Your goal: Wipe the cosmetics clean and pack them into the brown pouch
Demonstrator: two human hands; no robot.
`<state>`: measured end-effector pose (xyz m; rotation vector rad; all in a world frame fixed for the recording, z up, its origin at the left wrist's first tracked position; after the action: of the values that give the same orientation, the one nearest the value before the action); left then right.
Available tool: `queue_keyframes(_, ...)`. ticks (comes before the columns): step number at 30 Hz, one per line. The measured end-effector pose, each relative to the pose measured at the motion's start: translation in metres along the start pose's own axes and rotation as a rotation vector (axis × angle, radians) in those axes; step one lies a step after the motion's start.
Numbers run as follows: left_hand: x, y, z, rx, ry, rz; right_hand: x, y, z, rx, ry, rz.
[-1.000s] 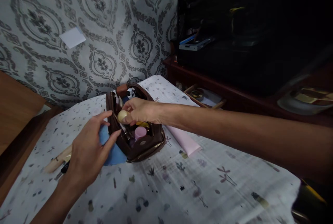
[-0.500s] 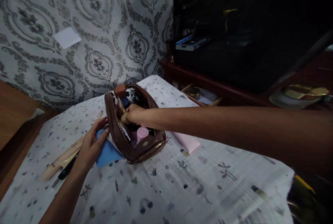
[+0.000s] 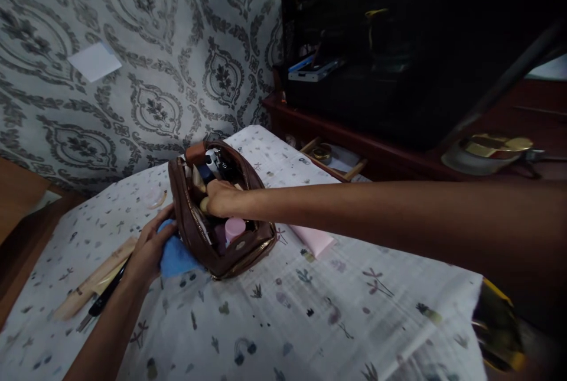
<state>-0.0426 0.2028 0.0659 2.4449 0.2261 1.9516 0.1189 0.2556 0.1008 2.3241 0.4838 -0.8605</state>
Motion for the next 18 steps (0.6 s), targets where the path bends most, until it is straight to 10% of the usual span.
queue_keyframes(18, -0.016, -0.01, -0.007, -0.039, -0.216, 0.168, -0.012, 0.0, 0.0, -0.016, 0.197, -0.121)
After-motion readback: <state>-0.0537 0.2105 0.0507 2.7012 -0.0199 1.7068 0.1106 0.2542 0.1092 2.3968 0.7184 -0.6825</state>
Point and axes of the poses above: each hand's wrist, its own y-axis away from the middle knuckle, its own z-axis out of the palm, x = y × z, the point moved 9 cm from there along -y, towards the middle knuckle, and after that the axes turned 8 degrees about -x, right-handed, at the moved point
